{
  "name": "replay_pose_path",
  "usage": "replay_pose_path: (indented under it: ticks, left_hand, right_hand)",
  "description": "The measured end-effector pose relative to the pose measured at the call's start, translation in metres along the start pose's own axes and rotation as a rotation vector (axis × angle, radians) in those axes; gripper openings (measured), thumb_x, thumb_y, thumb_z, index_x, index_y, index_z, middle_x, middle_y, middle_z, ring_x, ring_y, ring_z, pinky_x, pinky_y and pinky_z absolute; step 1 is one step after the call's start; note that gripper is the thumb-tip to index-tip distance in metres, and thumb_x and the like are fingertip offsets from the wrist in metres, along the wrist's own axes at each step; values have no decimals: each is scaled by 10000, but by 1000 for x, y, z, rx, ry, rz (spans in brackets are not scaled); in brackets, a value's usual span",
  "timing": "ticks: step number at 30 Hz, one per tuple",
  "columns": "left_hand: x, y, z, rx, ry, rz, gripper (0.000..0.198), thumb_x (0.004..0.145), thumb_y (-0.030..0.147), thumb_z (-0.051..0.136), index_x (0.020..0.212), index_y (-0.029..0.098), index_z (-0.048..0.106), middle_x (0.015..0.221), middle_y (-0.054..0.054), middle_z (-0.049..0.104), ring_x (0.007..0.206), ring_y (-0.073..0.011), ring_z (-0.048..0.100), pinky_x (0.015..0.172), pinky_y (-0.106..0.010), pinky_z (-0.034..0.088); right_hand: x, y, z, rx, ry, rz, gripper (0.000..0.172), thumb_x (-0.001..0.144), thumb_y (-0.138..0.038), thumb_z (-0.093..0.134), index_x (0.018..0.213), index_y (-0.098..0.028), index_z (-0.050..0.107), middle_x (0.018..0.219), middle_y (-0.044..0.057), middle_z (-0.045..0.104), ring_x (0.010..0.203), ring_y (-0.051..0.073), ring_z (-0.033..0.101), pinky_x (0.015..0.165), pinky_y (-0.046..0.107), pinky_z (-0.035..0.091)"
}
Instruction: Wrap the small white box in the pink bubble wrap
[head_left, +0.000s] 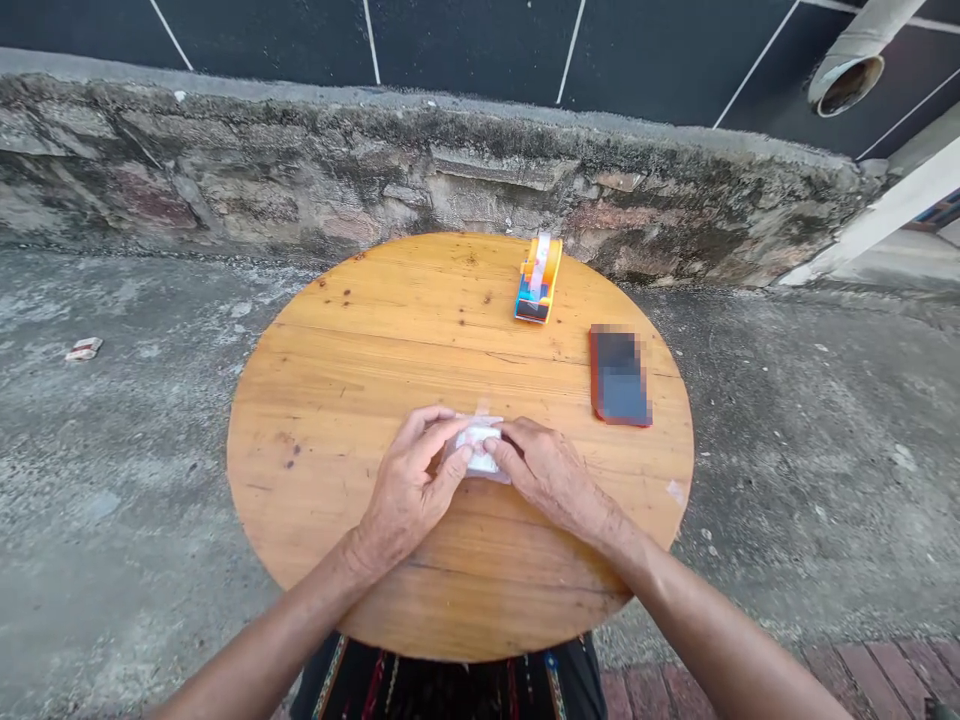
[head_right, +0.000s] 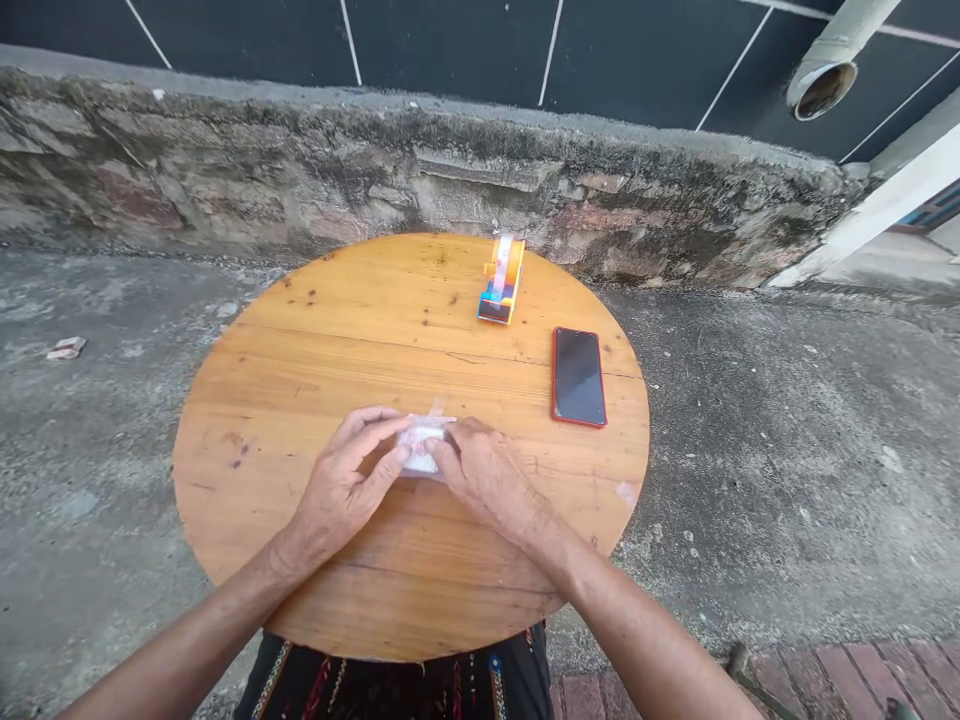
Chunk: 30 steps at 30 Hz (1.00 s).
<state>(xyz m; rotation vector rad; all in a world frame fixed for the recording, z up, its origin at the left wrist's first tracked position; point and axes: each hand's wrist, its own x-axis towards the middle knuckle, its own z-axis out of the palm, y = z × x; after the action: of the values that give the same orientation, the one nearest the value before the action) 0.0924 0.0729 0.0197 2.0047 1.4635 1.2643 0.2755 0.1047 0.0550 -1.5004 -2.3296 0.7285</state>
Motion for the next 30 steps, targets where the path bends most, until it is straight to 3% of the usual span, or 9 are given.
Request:
replay_pose_path:
  ticks: [8, 14, 20, 23, 26, 30]
  left_hand:
    - [-5, -3, 12, 101, 130, 145, 173, 926, 211, 576, 1072, 194, 667, 1131, -92, 605, 1005, -199, 614, 874, -358, 538]
    - [-6, -2, 11, 186, 150, 287, 157, 901, 149, 596, 1029, 202, 670, 1094, -91, 639, 962, -205, 603, 836, -368, 533]
    - [-2, -1, 11, 177, 139, 277, 135, 889, 124, 595, 970, 196, 674, 1057, -82, 654, 936, -201, 600, 816, -356, 526]
    - [-1, 0, 12, 172, 136, 278, 136, 879, 115, 603, 961, 196, 677, 1048, -80, 661, 916, -199, 595, 801, -350, 520]
    - [-1, 0, 12, 170, 134, 277, 140, 879, 113, 604, 962, 194, 681, 1036, -77, 663, 901, -189, 589, 792, -337, 510]
    - [-1, 0, 12, 171, 138, 273, 137, 890, 124, 591, 953, 199, 687, 1019, -73, 666, 882, -178, 582, 775, -324, 502]
  right_hand:
    - [0, 4, 1, 26, 2, -69, 323, 997, -359, 443, 1136, -170, 667, 1085, 102, 707, 997, 218, 642, 859, 326, 447]
    - [0, 4, 0, 78, 3, -101, 279, 992, -313, 453, 1092, -165, 667, 1081, 101, 699, 1016, 220, 632, 886, 341, 452]
    - [4, 15, -11, 204, -17, -155, 308, 1014, -349, 406, 1041, -194, 671, 1082, 79, 697, 1022, 187, 629, 917, 320, 446]
    - [16, 26, -22, 192, 40, -121, 313, 1000, -342, 407, 919, -187, 667, 941, 55, 709, 886, 176, 649, 810, 301, 459]
    - [35, 35, -26, 232, 3, 32, 225, 938, -304, 480, 867, -181, 654, 733, -1, 681, 613, 133, 641, 646, 265, 444]
    - [57, 38, -17, 408, -41, 175, 167, 855, -220, 506, 956, -173, 631, 779, -8, 721, 477, 97, 623, 564, 235, 447]
